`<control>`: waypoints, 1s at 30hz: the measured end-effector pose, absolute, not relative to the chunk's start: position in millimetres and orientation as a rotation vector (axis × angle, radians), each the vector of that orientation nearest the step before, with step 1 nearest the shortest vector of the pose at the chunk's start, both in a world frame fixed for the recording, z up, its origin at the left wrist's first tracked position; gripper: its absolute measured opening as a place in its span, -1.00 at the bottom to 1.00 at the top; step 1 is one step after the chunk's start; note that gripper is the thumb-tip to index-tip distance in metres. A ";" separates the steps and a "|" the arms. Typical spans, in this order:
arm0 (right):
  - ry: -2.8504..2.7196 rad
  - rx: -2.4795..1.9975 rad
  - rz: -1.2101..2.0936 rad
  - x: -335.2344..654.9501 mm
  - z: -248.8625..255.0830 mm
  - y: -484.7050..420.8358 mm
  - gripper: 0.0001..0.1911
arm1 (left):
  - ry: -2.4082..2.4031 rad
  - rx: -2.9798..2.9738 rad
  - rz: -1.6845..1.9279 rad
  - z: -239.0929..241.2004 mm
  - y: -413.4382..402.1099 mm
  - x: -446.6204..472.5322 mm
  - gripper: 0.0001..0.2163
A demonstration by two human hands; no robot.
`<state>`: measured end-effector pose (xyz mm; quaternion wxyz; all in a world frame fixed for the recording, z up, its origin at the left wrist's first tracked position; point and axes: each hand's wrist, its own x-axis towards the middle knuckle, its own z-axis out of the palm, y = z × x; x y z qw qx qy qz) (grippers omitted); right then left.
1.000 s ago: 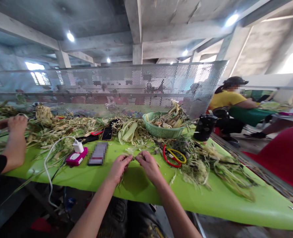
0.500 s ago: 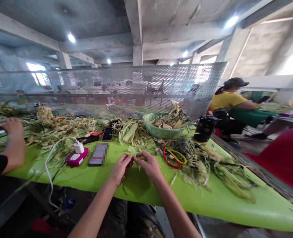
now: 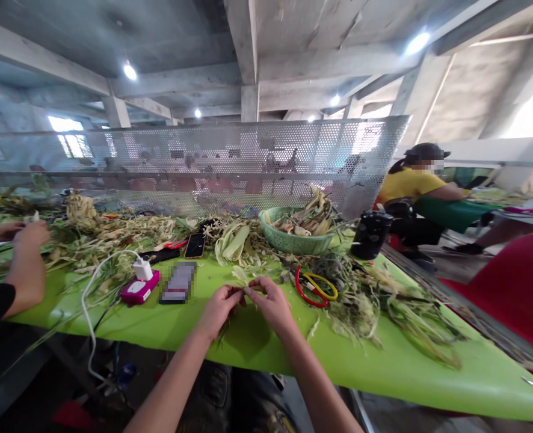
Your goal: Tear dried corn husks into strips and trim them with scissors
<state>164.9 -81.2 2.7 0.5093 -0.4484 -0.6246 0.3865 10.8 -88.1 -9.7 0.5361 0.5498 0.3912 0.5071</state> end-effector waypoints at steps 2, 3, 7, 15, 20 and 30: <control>-1.522 -1.094 0.881 165.3 1.1 -79.9 -0.70 | 0.919 1.309 1.204 -9.4 -88.4 11.6 -0.81; -1.520 -1.088 0.883 165.5 0.9 -79.3 -0.71 | 0.908 1.312 1.204 -9.3 -88.4 11.9 -0.82; -1.473 -1.048 1.013 167.1 4.2 -79.3 -0.71 | 0.860 1.349 1.237 -8.7 -88.3 12.9 -0.87; -1.433 -1.025 1.109 163.6 9.5 -84.8 -0.65 | 0.873 1.346 1.204 -6.0 -92.1 12.0 -0.72; -1.470 -0.983 1.090 161.5 11.3 -85.9 -0.65 | 0.990 1.334 1.178 -5.5 -92.1 9.4 -0.64; -1.533 -1.040 0.941 163.0 8.1 -82.6 -0.65 | 0.952 1.369 1.258 -6.9 -90.6 9.3 -0.67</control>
